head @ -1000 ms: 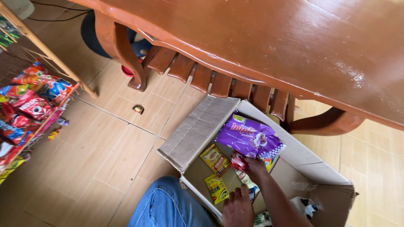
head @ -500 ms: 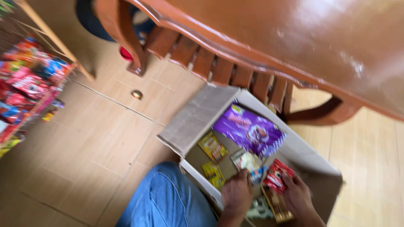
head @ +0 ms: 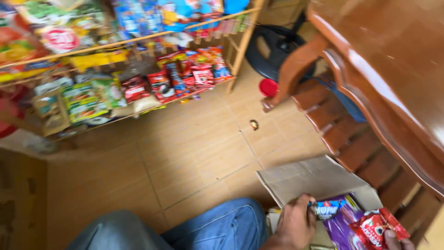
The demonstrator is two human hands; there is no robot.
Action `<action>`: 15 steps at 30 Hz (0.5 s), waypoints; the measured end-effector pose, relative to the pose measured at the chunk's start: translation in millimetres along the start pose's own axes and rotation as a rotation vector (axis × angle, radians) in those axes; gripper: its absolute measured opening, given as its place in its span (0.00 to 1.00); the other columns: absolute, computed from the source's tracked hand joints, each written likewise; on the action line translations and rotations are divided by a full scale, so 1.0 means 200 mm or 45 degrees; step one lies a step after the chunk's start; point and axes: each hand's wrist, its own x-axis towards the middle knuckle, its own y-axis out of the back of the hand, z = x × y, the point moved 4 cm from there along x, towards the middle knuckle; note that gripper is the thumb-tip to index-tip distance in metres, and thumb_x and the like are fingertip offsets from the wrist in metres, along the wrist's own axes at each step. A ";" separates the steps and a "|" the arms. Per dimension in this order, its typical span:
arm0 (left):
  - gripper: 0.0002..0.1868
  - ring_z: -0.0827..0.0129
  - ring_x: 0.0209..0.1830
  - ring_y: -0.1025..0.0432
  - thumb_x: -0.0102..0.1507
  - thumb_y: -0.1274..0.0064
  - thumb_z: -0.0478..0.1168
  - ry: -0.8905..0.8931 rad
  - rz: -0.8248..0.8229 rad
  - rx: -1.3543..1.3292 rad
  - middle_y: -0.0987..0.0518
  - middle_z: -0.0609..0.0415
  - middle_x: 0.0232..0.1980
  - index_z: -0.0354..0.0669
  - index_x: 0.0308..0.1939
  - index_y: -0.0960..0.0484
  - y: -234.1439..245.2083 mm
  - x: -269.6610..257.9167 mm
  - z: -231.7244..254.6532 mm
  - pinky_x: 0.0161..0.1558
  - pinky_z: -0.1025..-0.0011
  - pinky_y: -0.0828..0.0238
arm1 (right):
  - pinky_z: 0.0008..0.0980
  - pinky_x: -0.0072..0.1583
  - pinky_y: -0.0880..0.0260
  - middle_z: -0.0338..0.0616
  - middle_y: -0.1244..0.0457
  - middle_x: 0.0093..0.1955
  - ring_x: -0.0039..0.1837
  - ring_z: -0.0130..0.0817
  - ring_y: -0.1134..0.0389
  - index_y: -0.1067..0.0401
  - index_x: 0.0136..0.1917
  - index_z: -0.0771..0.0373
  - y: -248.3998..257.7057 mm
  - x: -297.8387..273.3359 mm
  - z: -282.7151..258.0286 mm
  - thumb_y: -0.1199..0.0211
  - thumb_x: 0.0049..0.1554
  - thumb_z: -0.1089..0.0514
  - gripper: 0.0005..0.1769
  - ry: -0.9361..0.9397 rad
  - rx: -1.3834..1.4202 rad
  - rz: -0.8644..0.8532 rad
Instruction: The person stocks snacks and packaged food onto a retail display shelf from a cardboard box.
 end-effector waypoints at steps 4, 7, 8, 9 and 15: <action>0.14 0.38 0.48 0.24 0.63 0.49 0.28 0.006 0.149 0.016 0.19 0.33 0.46 0.36 0.52 0.24 0.40 0.23 0.04 0.51 0.51 0.27 | 0.54 0.66 0.30 0.59 0.37 0.70 0.68 0.47 0.32 0.36 0.71 0.74 -0.75 0.27 -0.18 0.50 0.72 0.65 0.16 0.115 -0.017 -0.167; 0.12 0.38 0.48 0.24 0.64 0.49 0.29 -0.037 0.290 0.047 0.19 0.33 0.45 0.36 0.52 0.24 0.71 0.38 0.07 0.51 0.51 0.27 | 0.55 0.67 0.31 0.60 0.38 0.71 0.69 0.47 0.33 0.36 0.72 0.74 -1.27 0.27 -0.30 0.51 0.73 0.66 0.16 0.176 -0.007 -0.259; 0.12 0.38 0.47 0.23 0.63 0.49 0.29 -0.026 0.321 0.065 0.19 0.34 0.44 0.37 0.51 0.24 0.80 0.41 0.08 0.50 0.51 0.27 | 0.54 0.69 0.32 0.59 0.37 0.71 0.70 0.45 0.33 0.36 0.71 0.74 -1.43 0.26 -0.34 0.50 0.73 0.66 0.16 0.213 0.001 -0.309; 0.12 0.38 0.46 0.23 0.63 0.50 0.29 -0.015 0.351 0.084 0.19 0.34 0.43 0.38 0.51 0.24 0.90 0.45 0.09 0.48 0.51 0.27 | 0.52 0.70 0.33 0.57 0.37 0.71 0.71 0.43 0.33 0.35 0.70 0.73 -1.58 0.25 -0.39 0.50 0.73 0.66 0.15 0.250 0.009 -0.359; 0.13 0.38 0.43 0.24 0.63 0.49 0.30 -0.014 0.465 0.303 0.19 0.34 0.40 0.40 0.51 0.24 1.35 0.66 0.05 0.47 0.49 0.28 | 0.44 0.71 0.33 0.49 0.34 0.66 0.67 0.35 0.32 0.31 0.66 0.67 -2.18 0.37 -0.36 0.47 0.72 0.64 0.11 0.162 0.103 -0.573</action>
